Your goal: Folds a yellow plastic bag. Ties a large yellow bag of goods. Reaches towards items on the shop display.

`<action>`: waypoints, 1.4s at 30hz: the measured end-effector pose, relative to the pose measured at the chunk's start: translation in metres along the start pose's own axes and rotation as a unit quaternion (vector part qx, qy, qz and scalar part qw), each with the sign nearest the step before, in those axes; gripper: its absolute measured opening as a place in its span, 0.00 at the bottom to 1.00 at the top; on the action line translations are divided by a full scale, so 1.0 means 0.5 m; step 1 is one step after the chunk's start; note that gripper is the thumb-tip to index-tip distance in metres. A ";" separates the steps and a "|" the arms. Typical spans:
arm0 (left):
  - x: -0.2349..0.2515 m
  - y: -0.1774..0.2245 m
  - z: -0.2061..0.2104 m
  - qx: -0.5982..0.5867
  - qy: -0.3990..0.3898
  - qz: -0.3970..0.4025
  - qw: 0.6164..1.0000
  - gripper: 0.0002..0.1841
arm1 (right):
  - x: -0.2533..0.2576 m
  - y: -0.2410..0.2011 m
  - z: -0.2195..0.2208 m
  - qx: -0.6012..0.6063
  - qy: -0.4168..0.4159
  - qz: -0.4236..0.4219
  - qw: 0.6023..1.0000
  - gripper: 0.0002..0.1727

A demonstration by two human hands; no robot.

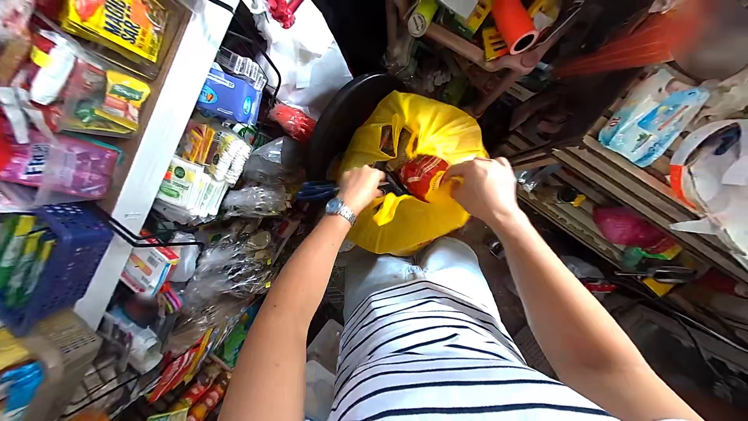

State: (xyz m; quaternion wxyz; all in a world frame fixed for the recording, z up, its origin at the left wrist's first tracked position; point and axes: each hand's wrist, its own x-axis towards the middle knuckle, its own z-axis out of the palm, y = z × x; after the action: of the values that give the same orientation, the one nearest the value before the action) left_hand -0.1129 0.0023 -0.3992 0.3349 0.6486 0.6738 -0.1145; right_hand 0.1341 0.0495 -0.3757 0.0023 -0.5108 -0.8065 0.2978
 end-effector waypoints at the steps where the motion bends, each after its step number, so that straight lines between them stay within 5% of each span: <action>1: -0.017 -0.001 0.002 0.027 0.006 -0.067 0.997 0.19 | -0.031 0.019 -0.022 -0.025 0.012 0.015 0.999 0.13; 3: -0.046 -0.017 -0.010 0.040 0.021 -0.188 0.981 0.35 | -0.077 0.056 -0.066 -0.037 0.029 0.097 0.994 0.26; 7: -0.112 -0.067 -0.048 0.022 0.097 -0.289 0.952 0.66 | -0.113 0.142 -0.099 0.024 0.031 0.234 0.971 0.79; 9: -0.149 -0.077 -0.064 0.010 0.115 -0.272 0.955 0.65 | -0.116 0.146 -0.113 0.041 0.081 0.229 0.969 0.87; 10: -0.168 -0.070 -0.067 -0.014 0.132 -0.222 0.966 0.57 | -0.112 0.130 -0.117 0.039 0.102 0.185 0.977 0.84; 12: -0.178 -0.036 -0.048 -0.078 0.131 -0.064 0.986 0.45 | -0.082 0.082 -0.106 0.034 0.119 0.018 0.992 0.59; 14: -0.157 0.023 0.005 -0.136 0.080 0.055 0.986 0.49 | -0.009 0.050 -0.072 -0.005 0.089 -0.155 0.984 0.26; 15: -0.148 0.048 0.034 -0.126 0.055 0.071 0.988 0.48 | 0.032 0.043 -0.054 -0.058 0.058 -0.189 0.979 0.20; 18: -0.169 0.078 0.103 -0.011 -0.067 0.018 0.998 0.14 | 0.115 0.060 -0.058 -0.129 0.024 -0.094 0.987 0.21; 21: -0.223 0.049 0.146 0.020 -0.255 -0.010 0.967 0.12 | 0.140 0.076 -0.149 -0.074 0.070 0.011 0.995 0.52; 22: -0.245 0.039 0.147 0.001 -0.266 -0.012 0.964 0.13 | 0.140 0.079 -0.173 -0.040 0.075 0.028 0.996 0.55; 24: -0.275 0.033 0.131 -0.055 -0.181 -0.009 0.982 0.14 | 0.127 0.079 -0.200 0.040 0.096 0.024 0.994 0.47; 28: -0.216 0.062 0.076 -0.116 0.140 -0.034 0.983 0.24 | 0.069 -0.001 -0.174 0.091 0.192 -0.073 0.975 0.17; 31: -0.102 0.028 0.055 -0.128 0.100 -0.095 0.982 0.48 | 0.013 -0.033 -0.072 -0.016 0.017 -0.117 0.993 0.27; 32: -0.081 0.006 0.066 -0.153 0.069 -0.085 0.982 0.47 | -0.013 -0.023 -0.035 -0.052 -0.062 -0.103 0.991 0.34; 34: -0.102 -0.020 0.079 -0.184 0.015 -0.017 0.983 0.28 | -0.076 0.003 0.011 -0.077 -0.188 -0.078 0.976 0.38; 37: -0.236 -0.044 0.104 -0.179 0.004 0.099 0.979 0.06 | -0.194 0.035 0.033 0.052 -0.280 -0.200 0.937 0.15; 39: -0.330 -0.061 0.107 -0.169 0.011 0.068 0.983 0.05 | -0.264 0.038 0.025 0.149 -0.301 -0.254 0.907 0.09; 42: -0.437 -0.058 0.099 -0.152 0.146 -0.063 0.975 0.15 | -0.327 0.037 -0.005 0.168 -0.309 -0.220 0.910 0.16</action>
State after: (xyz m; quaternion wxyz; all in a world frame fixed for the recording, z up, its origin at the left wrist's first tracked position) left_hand -0.1399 -0.2048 -0.3132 0.3200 0.5560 0.7644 0.0645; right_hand 0.2282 -0.0788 -0.3335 -0.0953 -0.1954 -0.7968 0.5638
